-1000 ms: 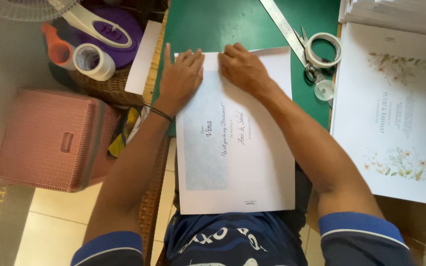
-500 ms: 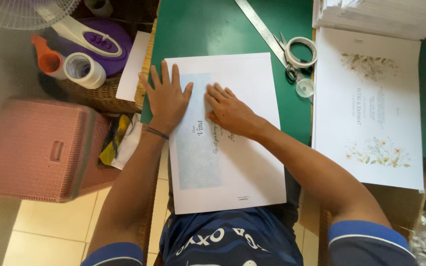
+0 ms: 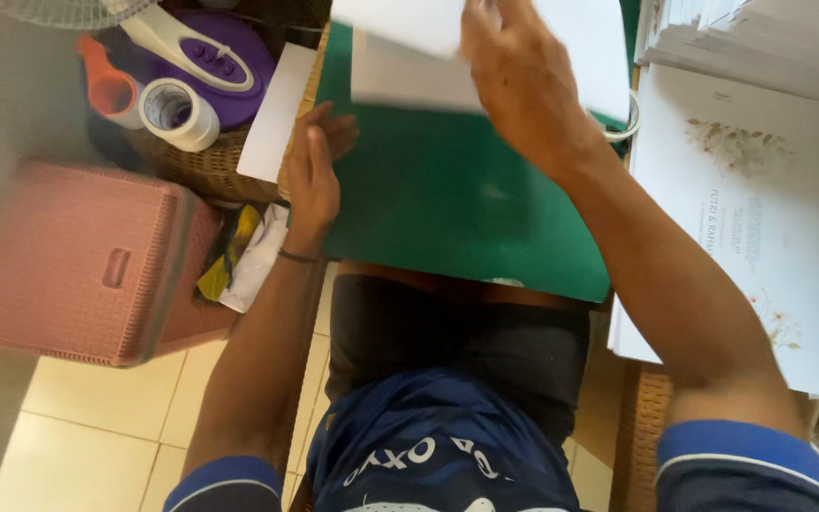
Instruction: The person applies double-sided adhesive tape to the edges of paper sheets and folds them over using a metal ruler to create crisp creases, working through a stack of printed invitations.
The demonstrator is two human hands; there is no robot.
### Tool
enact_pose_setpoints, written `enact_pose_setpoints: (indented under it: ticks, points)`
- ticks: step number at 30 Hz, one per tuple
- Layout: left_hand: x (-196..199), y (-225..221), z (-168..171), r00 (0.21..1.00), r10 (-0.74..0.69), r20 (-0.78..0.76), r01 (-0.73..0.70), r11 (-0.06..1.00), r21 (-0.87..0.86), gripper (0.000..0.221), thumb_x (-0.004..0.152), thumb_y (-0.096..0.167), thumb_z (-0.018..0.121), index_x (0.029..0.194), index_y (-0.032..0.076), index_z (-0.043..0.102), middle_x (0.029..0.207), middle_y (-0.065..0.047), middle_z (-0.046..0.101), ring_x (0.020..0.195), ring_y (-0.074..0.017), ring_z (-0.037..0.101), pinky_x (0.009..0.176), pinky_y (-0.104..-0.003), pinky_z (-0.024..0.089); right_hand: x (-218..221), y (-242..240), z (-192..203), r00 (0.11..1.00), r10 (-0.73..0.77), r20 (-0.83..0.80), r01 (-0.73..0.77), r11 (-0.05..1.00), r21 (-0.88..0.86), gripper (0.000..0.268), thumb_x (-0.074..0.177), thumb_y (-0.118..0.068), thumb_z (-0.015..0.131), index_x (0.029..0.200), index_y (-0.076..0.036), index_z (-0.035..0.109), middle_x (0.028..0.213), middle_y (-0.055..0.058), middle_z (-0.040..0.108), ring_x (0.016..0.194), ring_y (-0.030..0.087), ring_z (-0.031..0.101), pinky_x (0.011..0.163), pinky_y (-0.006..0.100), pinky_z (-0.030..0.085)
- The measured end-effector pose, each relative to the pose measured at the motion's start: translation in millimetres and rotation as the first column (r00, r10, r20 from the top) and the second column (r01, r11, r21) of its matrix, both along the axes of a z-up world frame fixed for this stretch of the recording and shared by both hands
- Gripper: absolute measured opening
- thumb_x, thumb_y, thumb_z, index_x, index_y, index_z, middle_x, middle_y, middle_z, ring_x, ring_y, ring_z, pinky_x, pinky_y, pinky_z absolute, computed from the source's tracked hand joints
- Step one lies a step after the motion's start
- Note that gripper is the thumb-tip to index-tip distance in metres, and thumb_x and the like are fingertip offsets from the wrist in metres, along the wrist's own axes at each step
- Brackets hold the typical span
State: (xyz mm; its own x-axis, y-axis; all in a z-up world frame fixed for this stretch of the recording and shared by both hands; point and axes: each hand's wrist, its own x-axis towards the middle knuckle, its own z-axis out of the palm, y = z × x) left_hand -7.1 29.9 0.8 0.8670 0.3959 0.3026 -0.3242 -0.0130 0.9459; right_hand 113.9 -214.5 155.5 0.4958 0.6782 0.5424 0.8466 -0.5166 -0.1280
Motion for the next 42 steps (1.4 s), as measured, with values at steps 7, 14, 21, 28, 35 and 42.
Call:
enact_pose_setpoints:
  ticks: [7,14,21,28,35,42]
  points:
    - [-2.4,20.5,10.5,0.956,-0.201,-0.213,0.204,0.979,-0.008,0.062,0.098,0.032,0.063,0.146,0.002,0.039,0.121,-0.015,0.072,0.108,-0.0201,0.072,0.092,-0.034,0.059,-161.1,-27.6,-28.2,0.460,0.268,-0.846,-0.681,0.718,-0.142,0.032,0.082,-0.010,0.065,0.113,-0.005,0.057,0.121,0.015,0.063,0.115,0.035,0.059,0.098,0.046,0.050]
    - [-2.0,7.2,11.2,0.994,-0.056,-0.096,0.071,0.985,0.160,0.045,0.096,0.007,0.071,0.137,-0.005,0.056,0.122,-0.016,0.073,0.108,-0.0228,0.071,0.096,-0.034,0.057,-58.0,-71.0,-31.2,0.625,0.003,-0.780,-0.155,0.981,-0.120,0.048,0.091,-0.030,0.073,0.134,-0.010,0.062,0.142,0.010,0.063,0.125,0.025,0.063,0.102,0.042,0.054]
    - [5.2,-6.3,11.1,0.998,0.056,0.004,-0.051,0.876,0.480,0.045,0.101,0.008,0.071,0.136,-0.005,0.045,0.120,-0.027,0.069,0.110,-0.0353,0.071,0.093,-0.042,0.056,41.1,-30.4,-104.4,0.984,-0.176,0.005,0.171,0.961,0.218,0.070,0.107,-0.022,0.068,0.160,-0.001,0.027,0.154,0.039,0.046,0.143,0.057,0.036,0.117,0.052,0.034]
    - [15.2,-2.8,12.4,0.965,0.178,-0.193,-0.008,0.753,0.657,0.048,0.098,0.021,0.071,0.133,-0.002,0.048,0.120,-0.022,0.067,0.113,-0.0359,0.065,0.095,-0.044,0.051,42.8,57.9,-150.0,0.891,0.045,-0.452,0.019,0.991,0.136,0.015,0.109,-0.020,0.060,0.105,-0.009,0.070,0.094,0.007,0.068,0.093,0.027,0.052,0.095,0.043,0.041]
    - [81.8,-3.5,14.3,0.995,0.090,-0.045,0.003,0.418,0.909,0.024,0.095,0.019,0.077,0.112,0.007,0.066,0.112,-0.009,0.064,0.116,-0.0290,0.052,0.102,-0.046,0.038,42.4,53.9,-151.5,0.938,0.112,-0.329,-0.079,0.991,0.112,0.028,0.086,-0.001,0.068,0.112,-0.011,0.071,0.105,0.004,0.062,0.103,0.027,0.052,0.094,0.042,0.040]
    - [73.6,-13.6,-13.7,0.988,0.142,0.061,-0.068,0.044,0.997,0.017,0.104,0.014,0.063,0.120,0.016,0.069,0.120,-0.001,0.065,0.122,-0.0227,0.057,0.127,-0.057,0.024,22.3,56.6,-147.6,0.982,0.162,0.094,-0.158,0.987,-0.041,0.015,0.098,-0.013,0.075,0.098,0.000,0.069,0.100,0.010,0.061,0.097,0.029,0.057,0.094,0.042,0.047]
